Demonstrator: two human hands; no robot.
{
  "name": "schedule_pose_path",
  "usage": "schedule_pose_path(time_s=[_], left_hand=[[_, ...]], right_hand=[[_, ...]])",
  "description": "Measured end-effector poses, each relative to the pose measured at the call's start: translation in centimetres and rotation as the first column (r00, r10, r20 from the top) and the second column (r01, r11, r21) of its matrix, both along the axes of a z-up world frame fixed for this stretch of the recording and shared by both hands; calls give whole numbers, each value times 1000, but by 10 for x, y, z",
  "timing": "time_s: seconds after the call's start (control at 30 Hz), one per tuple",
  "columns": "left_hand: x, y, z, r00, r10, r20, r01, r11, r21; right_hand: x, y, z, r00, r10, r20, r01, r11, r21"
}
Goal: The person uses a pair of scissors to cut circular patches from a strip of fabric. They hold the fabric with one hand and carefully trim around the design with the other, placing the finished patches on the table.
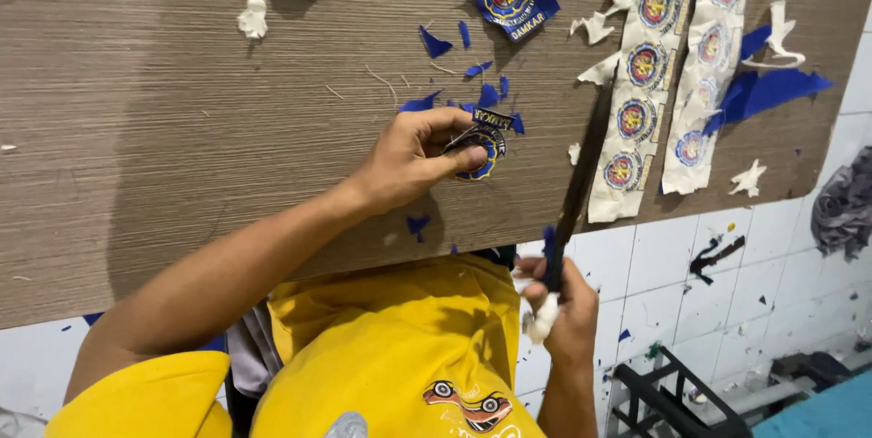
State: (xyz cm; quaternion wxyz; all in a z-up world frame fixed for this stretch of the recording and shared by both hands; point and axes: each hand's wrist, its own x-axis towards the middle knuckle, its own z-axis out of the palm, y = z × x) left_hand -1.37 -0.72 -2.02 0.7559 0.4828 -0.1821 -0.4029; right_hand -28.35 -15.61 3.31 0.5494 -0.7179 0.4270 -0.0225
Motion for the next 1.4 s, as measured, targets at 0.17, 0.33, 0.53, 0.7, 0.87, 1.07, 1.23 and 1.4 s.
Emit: schedule_pose_path(time_s=[0.17, 0.33, 0.53, 0.7, 0.87, 1.07, 1.23, 1.4], left_hand=[[-1, -3, -8, 995, -76, -71, 76, 997, 0], [1, 4, -2, 993, -113, 27, 113, 994, 3], [4, 1, -9, 988, -128, 84, 127, 992, 12], [0, 0, 6, 974, -188, -124, 182, 982, -57], [2, 6, 17, 964, -235, -120, 226, 970, -89], [-1, 4, 2, 985, -161, 67, 164, 985, -47], [-7, 6, 9, 972, -69, 225, 68, 998, 12], [-8, 3, 4, 985, 39, 170, -41, 999, 6]], right_hand=[[79, 14, 1, 958, 2, 288, 30, 994, -109], [131, 18, -1, 937, 38, 346, 19, 987, -159], [131, 21, 6, 907, -161, 388, 202, 977, -66], [107, 19, 6, 861, -219, 459, 281, 957, -71], [92, 8, 3, 861, -146, 487, 235, 964, -127], [91, 9, -6, 869, -101, 484, 205, 964, -167], [93, 22, -1, 872, -92, 480, 200, 963, -179], [77, 26, -3, 891, -99, 443, 141, 988, -62]])
